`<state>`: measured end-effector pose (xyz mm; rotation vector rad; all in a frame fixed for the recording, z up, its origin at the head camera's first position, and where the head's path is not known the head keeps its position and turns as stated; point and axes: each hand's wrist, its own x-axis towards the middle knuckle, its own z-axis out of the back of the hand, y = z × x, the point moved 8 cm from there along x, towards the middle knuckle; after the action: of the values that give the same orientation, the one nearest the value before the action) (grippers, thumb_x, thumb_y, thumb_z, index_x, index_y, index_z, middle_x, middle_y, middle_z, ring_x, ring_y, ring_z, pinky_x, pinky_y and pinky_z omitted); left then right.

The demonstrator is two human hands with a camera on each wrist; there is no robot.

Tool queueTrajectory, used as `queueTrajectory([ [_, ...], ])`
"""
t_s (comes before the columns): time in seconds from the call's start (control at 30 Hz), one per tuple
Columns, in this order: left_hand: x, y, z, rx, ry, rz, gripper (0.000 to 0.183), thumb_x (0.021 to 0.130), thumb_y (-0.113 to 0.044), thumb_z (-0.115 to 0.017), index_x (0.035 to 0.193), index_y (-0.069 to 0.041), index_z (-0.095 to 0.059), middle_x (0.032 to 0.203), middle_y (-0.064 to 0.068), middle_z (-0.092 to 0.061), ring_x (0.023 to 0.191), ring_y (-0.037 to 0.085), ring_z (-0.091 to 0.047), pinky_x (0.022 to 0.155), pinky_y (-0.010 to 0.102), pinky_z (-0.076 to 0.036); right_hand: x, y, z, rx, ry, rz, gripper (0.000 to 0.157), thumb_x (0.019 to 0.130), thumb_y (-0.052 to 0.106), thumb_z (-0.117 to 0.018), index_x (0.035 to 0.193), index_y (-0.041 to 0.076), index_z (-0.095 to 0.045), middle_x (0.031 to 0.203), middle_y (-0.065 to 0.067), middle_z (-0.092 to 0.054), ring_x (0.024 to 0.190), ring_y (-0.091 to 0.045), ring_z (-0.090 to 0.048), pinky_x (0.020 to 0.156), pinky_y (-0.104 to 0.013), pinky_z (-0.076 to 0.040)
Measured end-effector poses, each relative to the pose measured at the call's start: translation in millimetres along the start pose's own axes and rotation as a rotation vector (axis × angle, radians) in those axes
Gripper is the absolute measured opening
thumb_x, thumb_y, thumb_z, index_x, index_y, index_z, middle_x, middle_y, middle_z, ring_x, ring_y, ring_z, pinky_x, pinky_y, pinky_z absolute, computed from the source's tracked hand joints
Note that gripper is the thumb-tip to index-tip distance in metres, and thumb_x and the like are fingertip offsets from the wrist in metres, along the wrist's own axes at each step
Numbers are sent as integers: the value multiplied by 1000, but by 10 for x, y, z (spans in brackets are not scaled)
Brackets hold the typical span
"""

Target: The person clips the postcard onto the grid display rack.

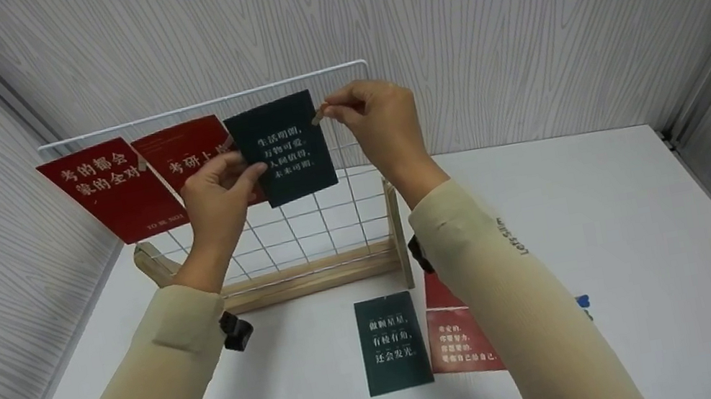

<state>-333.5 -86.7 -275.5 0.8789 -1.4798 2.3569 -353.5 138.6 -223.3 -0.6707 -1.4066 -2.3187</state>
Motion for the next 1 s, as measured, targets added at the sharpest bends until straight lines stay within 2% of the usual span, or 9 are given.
queueTrajectory([
  [0.2, -6, -10, 34, 4, -59, -3, 21, 83, -16, -75, 97, -2, -71, 90, 5, -71, 77, 12, -66, 68, 21, -53, -2, -7, 7, 20, -32, 17, 13, 86, 8, -70, 97, 3, -74, 95, -6, -71, 83, -10, -66, 76, -21, -52],
  [0.4, -49, -11, 56, 64, -97, -6, 22, 83, -22, -76, 95, -5, -70, 85, 3, -70, 74, 10, -63, 68, 22, -51, -20, -31, 2, -16, -56, 18, 15, 87, 13, -70, 100, 6, -73, 94, -3, -71, 79, -9, -65, 74, -19, -52],
  [0.63, -79, -13, 64, 94, -106, -18, 20, 83, -20, -75, 95, -4, -71, 86, 4, -71, 75, 12, -63, 69, 22, -52, -30, -15, -10, -47, -62, 41, 17, 87, 14, -70, 102, 6, -71, 94, -1, -71, 80, -8, -63, 73, -19, -51],
  [0.87, -99, -13, 31, 111, -76, -17, 18, 84, -20, -75, 93, -5, -71, 86, 4, -71, 76, 12, -63, 71, 22, -51, -32, -24, -8, -20, -56, 43, 18, 87, 18, -70, 101, 6, -71, 93, -2, -71, 78, -8, -64, 72, -19, -51],
  [1.0, -95, -14, 45, 112, -86, -16, 18, 84, -20, -75, 94, -5, -71, 87, 4, -71, 77, 12, -64, 72, 22, -51, -34, -20, -8, -18, -54, 55, 19, 87, 19, -70, 101, 6, -71, 94, -1, -71, 79, -8, -63, 72, -19, -50],
])
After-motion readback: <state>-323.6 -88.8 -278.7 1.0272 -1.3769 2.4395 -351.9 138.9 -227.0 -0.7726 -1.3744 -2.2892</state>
